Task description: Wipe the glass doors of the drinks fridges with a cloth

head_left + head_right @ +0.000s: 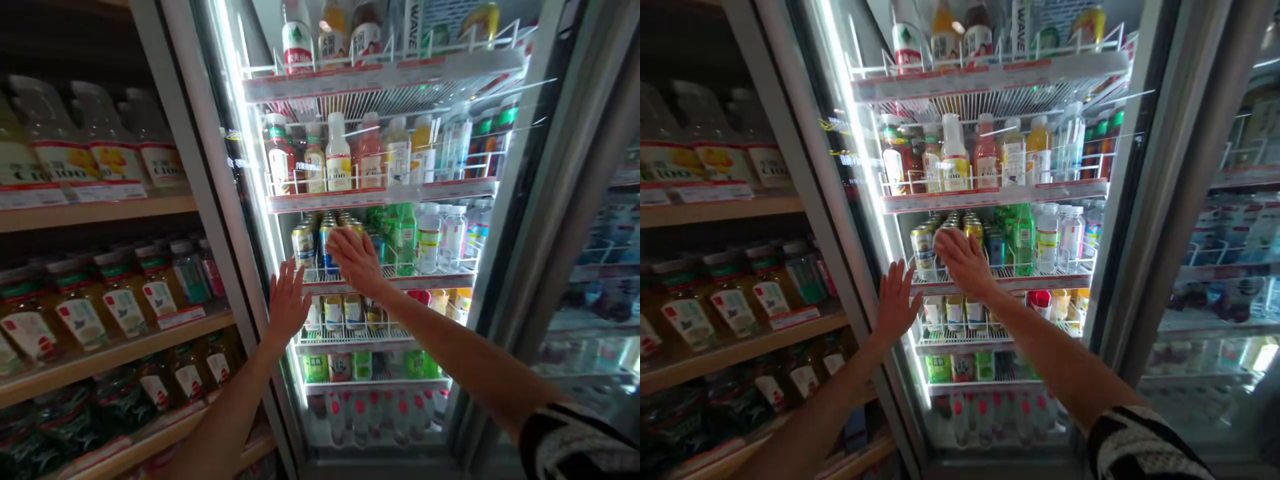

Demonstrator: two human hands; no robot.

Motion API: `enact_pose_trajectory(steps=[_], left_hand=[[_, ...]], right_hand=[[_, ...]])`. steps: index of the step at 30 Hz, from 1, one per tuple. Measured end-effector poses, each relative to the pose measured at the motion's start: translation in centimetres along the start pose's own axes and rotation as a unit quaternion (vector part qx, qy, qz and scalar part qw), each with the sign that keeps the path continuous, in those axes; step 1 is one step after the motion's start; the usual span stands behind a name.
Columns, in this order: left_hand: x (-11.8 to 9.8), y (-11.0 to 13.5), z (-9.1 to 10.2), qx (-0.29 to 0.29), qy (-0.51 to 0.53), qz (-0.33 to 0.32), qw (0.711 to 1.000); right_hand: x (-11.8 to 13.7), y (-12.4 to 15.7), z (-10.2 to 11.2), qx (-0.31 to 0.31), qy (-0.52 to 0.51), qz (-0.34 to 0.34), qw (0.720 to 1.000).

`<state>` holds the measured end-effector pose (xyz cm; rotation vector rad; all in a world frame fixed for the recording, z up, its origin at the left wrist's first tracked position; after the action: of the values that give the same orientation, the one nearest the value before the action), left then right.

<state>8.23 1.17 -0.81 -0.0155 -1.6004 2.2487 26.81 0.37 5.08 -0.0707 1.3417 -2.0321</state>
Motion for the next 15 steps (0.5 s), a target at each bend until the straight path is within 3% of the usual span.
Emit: enact_pose_trajectory(steps=[3, 7, 9, 11, 15], left_hand=[[-0.7, 0.5, -0.2, 0.0, 0.008, 0.018, 1.0], [-1.4, 1.2, -0.3, -0.001, 0.004, 0.033, 0.999], [-1.8, 1.5, -0.2, -0.002, 0.0, 0.03, 1.0], [-2.3, 1.7, -0.1, -0.004, -0.005, 0.018, 1.0], [-4.2, 1.5, 0.2, -0.01, 0.004, -0.016, 1.0]], right_hand=[[0.1, 0.3, -0.2, 0.001, -0.005, -0.036, 0.999], [2.8, 6.1, -2.8, 0.074, -0.036, 0.081, 0.993], [3.0, 7.5, -2.8, 0.087, -0.038, 0.111, 0.989], [1.8, 6.5, -1.8, 0.067, -0.024, 0.075, 0.995], [-1.0, 3.2, 0.8, -0.008, 0.013, -0.067, 0.998]])
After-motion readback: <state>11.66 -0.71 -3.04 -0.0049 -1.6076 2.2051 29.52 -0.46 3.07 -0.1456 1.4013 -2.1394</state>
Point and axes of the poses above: each hand's wrist, its own y-axis away from the middle knuckle, its own z-axis out of the back of the hand, x = y × z, the point moved 3 cm from there along -y, towards the middle knuckle, and after that the axes turned 12 degrees about -y, right-handed, at the moved point
